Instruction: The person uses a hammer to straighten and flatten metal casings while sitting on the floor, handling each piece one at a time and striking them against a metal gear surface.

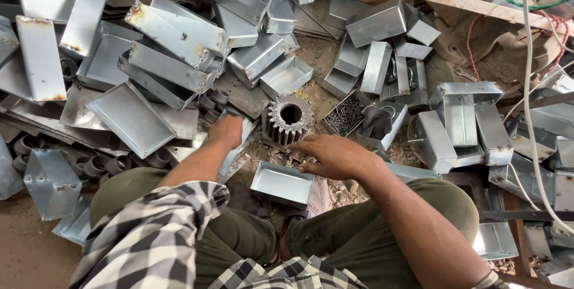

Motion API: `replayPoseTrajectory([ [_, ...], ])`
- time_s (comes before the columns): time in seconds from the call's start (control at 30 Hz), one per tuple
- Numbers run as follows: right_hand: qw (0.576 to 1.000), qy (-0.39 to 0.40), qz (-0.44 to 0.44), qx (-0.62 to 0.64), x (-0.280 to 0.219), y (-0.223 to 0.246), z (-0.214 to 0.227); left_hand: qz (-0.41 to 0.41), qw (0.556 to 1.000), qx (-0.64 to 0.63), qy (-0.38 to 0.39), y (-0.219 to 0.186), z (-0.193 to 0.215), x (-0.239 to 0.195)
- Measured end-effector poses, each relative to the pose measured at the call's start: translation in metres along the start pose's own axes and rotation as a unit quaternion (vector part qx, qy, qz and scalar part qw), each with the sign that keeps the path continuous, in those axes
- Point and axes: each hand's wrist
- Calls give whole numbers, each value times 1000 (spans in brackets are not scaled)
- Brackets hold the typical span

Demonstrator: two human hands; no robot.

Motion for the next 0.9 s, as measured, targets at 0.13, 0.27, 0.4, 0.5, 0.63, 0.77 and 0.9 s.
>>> replayPoseTrajectory([
  [0.13, 1000, 4, -8, 3, 7, -6, -8, 19, 999, -34, 8, 2, -32, 8],
  [0.27, 1000, -12, 16, -4, 16, -20, -20, -33, 999, 42, 6, 2, -59, 16],
  [0.4, 1000, -14, 0, 7, 25, -36, -27, -54, 993, 105, 32, 12, -72, 26],
  [0.5, 999, -34, 7, 5, 36, -43, -27, -58, 992, 109, 35, 15, -63, 31],
  [0.63, 999, -29, -16, -10, 47, -49, -30, -121, 990, 58, -33, -13, -39, 24],
  [0.77, 998, -65, -3, 5, 53, -58, -30, -101, 995, 10, 6, -45, 28, -7],
  [0.9, 978, -145, -85, 124, 70, -86, -35, -190, 980, -45, 24, -76, 113, -63],
])
Point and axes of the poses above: each hand's wrist, its own x-axis towards the middle knuckle, its own z-axis out of the back of the hand, y = z × x, and after that the axes turned 8 degrees about -x, right-handed
